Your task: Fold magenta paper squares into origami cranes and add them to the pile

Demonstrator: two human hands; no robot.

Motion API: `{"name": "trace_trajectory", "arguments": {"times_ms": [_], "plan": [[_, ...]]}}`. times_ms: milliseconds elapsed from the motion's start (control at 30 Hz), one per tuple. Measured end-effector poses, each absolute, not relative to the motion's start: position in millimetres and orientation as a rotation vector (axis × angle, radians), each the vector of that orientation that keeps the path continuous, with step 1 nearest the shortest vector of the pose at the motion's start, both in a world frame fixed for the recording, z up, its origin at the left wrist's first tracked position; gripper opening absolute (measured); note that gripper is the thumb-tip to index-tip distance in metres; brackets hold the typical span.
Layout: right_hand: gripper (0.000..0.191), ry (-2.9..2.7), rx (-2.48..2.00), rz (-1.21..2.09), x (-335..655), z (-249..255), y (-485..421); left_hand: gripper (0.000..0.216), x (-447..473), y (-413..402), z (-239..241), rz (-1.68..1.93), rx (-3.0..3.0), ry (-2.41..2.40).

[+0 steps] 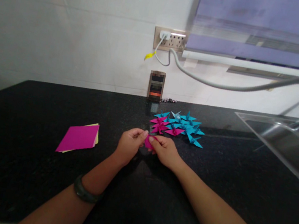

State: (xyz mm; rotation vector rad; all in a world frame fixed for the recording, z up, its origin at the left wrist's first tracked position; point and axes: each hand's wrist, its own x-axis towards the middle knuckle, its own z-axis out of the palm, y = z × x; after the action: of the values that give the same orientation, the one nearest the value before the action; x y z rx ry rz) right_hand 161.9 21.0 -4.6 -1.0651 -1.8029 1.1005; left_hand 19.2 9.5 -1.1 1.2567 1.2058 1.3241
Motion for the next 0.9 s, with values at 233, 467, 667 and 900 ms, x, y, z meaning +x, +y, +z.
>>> {"name": "trace_trajectory", "arguments": {"times_ms": [233, 467, 667, 900], "plan": [[0.038, -1.688, -1.083, 1.011, 163.1, -4.8, 23.2, 0.032, 24.5, 7.3, -2.4, 1.284, 1.475, 1.142], [0.042, -1.727, -1.108, 1.046, 163.1, -5.0, 21.1, 0.024, 21.8, 10.0, -8.1, 1.361, 1.489, 1.264], [0.04, -1.707, -1.121, 1.068, 162.3, -6.5, 22.1, 0.02, 19.8, 7.5, 0.7, 1.386, 1.422, 1.291], [0.038, -1.678, -1.132, 0.969, 163.0, -2.1, 21.9, 0.025, 22.1, 5.7, 5.7, 1.341, 1.103, 1.126]]}}
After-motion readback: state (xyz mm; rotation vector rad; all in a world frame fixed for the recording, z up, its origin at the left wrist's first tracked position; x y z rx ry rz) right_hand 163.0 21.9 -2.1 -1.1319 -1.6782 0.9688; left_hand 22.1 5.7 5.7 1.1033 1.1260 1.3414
